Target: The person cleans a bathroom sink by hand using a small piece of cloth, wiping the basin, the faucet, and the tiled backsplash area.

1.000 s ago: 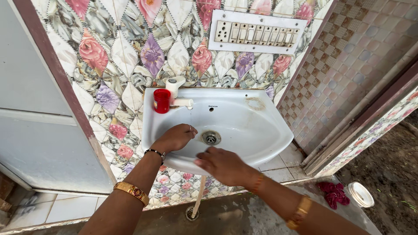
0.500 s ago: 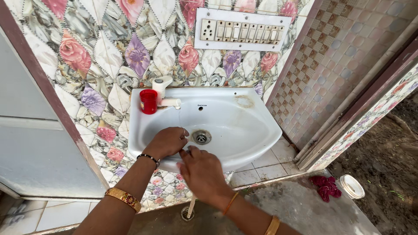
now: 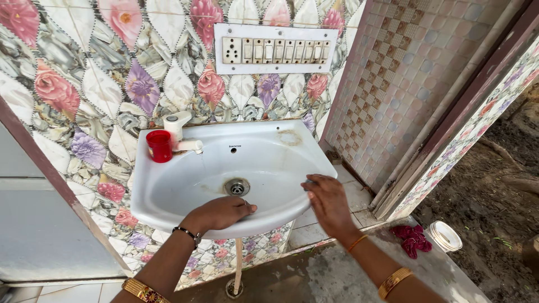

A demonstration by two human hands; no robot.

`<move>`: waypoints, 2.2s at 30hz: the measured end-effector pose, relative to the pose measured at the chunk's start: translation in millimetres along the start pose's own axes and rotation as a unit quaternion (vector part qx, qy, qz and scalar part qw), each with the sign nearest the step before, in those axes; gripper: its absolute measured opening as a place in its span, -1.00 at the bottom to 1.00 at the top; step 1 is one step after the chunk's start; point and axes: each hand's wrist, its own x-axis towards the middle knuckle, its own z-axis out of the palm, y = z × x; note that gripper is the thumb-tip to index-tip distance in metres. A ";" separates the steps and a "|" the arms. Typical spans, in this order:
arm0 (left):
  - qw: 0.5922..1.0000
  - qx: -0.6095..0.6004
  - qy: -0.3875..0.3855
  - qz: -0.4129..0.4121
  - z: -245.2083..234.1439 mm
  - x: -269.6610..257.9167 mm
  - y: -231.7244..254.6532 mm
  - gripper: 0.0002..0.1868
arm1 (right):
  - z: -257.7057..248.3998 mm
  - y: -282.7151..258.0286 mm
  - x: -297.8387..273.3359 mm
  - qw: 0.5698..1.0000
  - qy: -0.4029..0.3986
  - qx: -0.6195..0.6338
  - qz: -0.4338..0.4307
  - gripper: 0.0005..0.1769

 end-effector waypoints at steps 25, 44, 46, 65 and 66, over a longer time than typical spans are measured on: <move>0.934 0.354 0.013 -0.044 -34.6 -57.5 -51.0 -0.61 | 39.2 -84.0 62.2 0.904 -0.417 0.022 0.097 -0.40; 0.863 0.123 0.466 0.154 -39.2 -108.9 -83.5 -0.72 | 56.1 -70.3 76.8 0.842 -0.521 0.020 0.138 -0.32; 0.843 0.081 0.513 0.137 -32.0 -95.6 -94.3 -0.61 | 67.3 -88.2 81.2 0.825 -0.535 -0.047 0.176 -0.35; 0.670 -0.646 0.325 0.167 -21.6 -61.3 -139.3 -0.23 | 282.2 -176.3 152.9 0.977 -0.214 0.027 -0.005 -0.20; 0.667 -0.650 0.323 0.169 -23.0 -61.3 -139.4 -0.23 | 279.0 -175.6 153.3 0.975 -0.222 0.010 -0.031 -0.19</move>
